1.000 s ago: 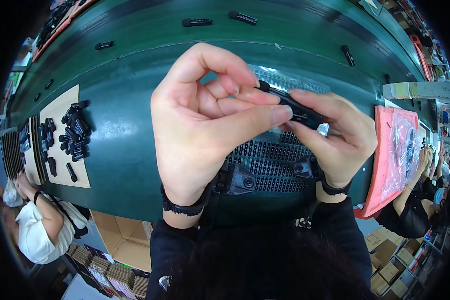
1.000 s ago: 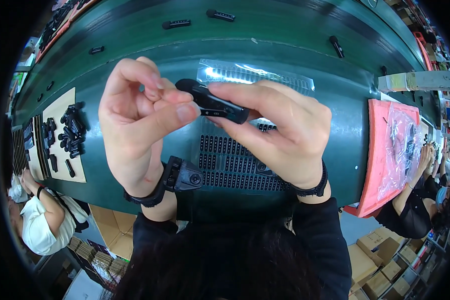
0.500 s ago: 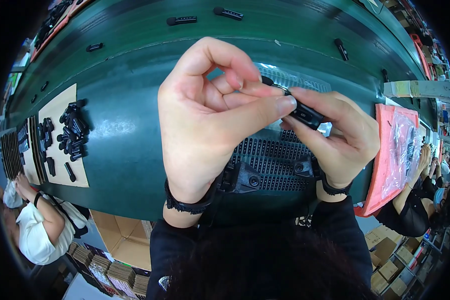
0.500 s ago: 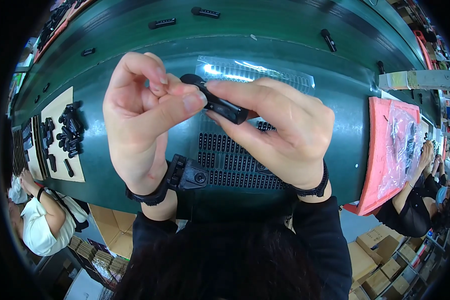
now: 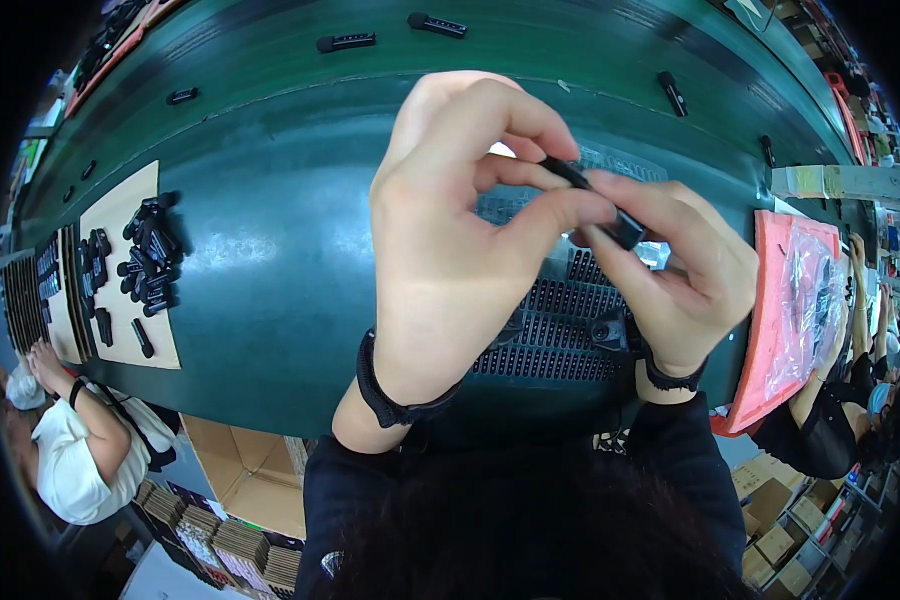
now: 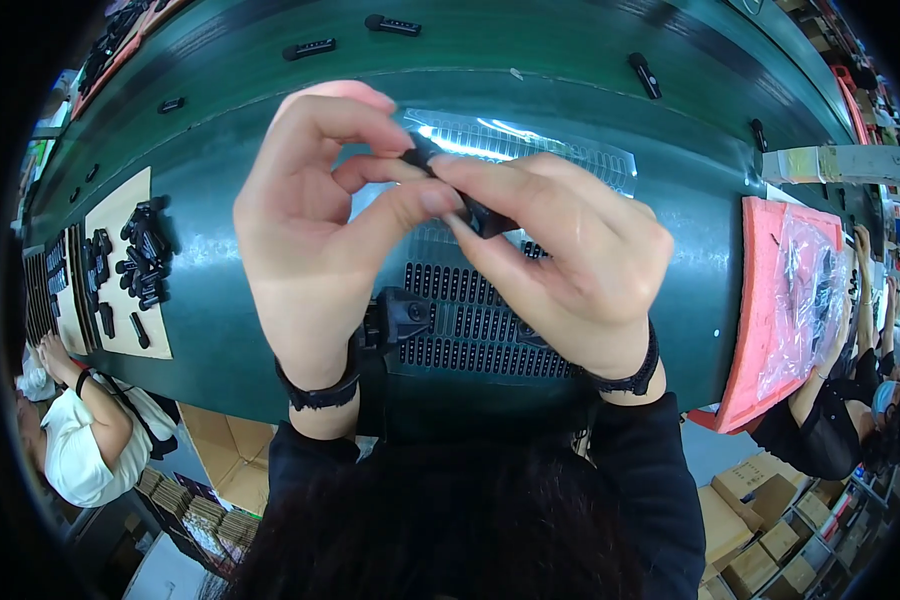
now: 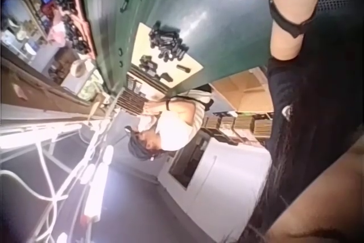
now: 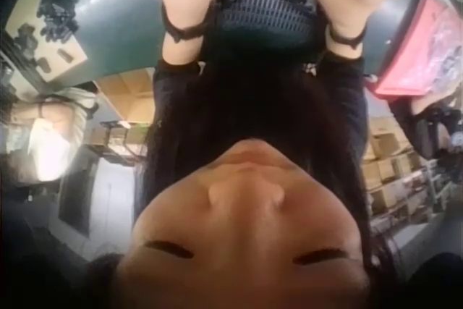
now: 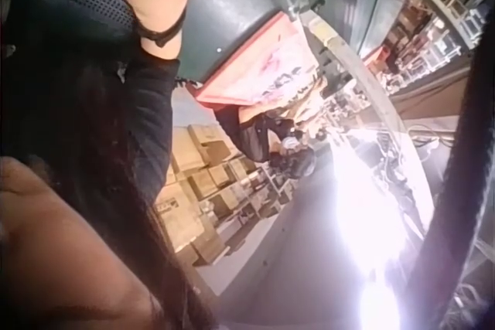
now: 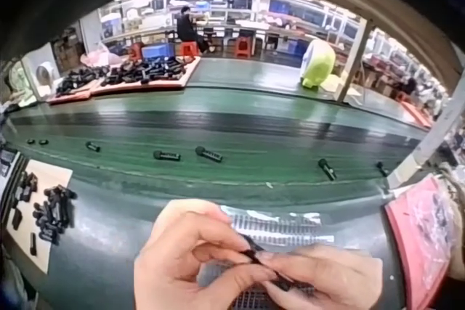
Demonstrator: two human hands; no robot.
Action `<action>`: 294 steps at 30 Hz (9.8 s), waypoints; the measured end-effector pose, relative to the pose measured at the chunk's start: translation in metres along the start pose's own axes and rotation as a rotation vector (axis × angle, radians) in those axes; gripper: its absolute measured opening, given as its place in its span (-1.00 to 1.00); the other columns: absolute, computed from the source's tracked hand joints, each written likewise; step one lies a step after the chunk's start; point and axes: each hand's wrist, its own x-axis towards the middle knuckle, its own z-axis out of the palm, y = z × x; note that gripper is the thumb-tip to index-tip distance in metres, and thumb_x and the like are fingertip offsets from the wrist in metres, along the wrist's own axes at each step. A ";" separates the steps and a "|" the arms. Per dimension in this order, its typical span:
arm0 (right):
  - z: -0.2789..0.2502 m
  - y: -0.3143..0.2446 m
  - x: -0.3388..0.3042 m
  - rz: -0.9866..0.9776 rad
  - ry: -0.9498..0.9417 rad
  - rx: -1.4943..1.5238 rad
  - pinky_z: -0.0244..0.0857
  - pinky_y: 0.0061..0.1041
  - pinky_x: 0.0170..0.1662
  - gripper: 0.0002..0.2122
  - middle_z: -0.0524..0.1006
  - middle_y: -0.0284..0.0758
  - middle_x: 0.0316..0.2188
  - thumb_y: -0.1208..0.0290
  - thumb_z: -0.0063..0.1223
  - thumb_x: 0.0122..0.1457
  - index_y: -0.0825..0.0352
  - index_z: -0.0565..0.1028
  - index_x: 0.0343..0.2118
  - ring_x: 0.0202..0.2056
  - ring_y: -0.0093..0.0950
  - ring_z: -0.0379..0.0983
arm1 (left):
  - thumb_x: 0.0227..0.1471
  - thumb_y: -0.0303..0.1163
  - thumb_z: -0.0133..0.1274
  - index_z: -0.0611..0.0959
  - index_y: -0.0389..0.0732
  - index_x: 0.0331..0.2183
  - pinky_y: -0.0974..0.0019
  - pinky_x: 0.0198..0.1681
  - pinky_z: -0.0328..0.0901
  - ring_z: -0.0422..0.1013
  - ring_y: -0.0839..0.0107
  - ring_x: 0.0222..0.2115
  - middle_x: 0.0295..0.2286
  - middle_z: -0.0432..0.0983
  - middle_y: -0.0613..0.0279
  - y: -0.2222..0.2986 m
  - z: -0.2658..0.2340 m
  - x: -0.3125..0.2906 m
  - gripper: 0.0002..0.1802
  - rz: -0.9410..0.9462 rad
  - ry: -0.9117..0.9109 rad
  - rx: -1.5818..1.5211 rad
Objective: The person peels a sticker from a sheet, presses it onto the side of a microphone, and places the microphone onto the conveyor belt. This process is repeated for several microphones.
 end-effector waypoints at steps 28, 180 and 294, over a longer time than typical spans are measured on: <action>0.005 0.041 0.013 0.194 -0.195 0.316 0.33 -0.67 -0.37 -0.80 0.49 -0.27 -0.53 0.64 -0.05 -0.05 0.45 0.45 -0.30 -0.49 -0.57 0.44 | -0.14 -0.58 0.01 0.52 -0.33 -0.33 0.63 -0.56 0.18 0.25 0.70 -0.63 -0.57 0.43 0.35 -0.036 -0.002 0.007 -0.79 -0.260 -0.128 0.146; 0.015 0.216 0.076 0.658 -0.568 -0.629 0.25 -0.48 -0.39 -0.66 0.41 -0.29 -0.59 0.17 0.04 -0.05 0.39 0.39 -0.36 -0.50 -0.45 0.36 | -0.30 -0.56 0.11 0.53 -0.31 -0.53 0.50 -0.43 0.18 0.29 0.49 -0.54 -0.58 0.40 0.25 0.015 -0.047 0.011 -0.86 -0.047 0.085 0.436; 0.021 0.196 0.098 0.436 -0.287 -0.090 0.31 -0.55 -0.35 -0.70 0.47 -0.23 -0.53 0.33 -0.01 0.01 0.33 0.42 -0.19 -0.50 -0.48 0.40 | -0.19 -0.66 0.00 0.46 -0.36 -0.33 0.61 -0.52 0.14 0.22 0.65 -0.57 -0.50 0.35 0.32 -0.006 -0.027 0.010 -0.76 0.131 0.018 0.226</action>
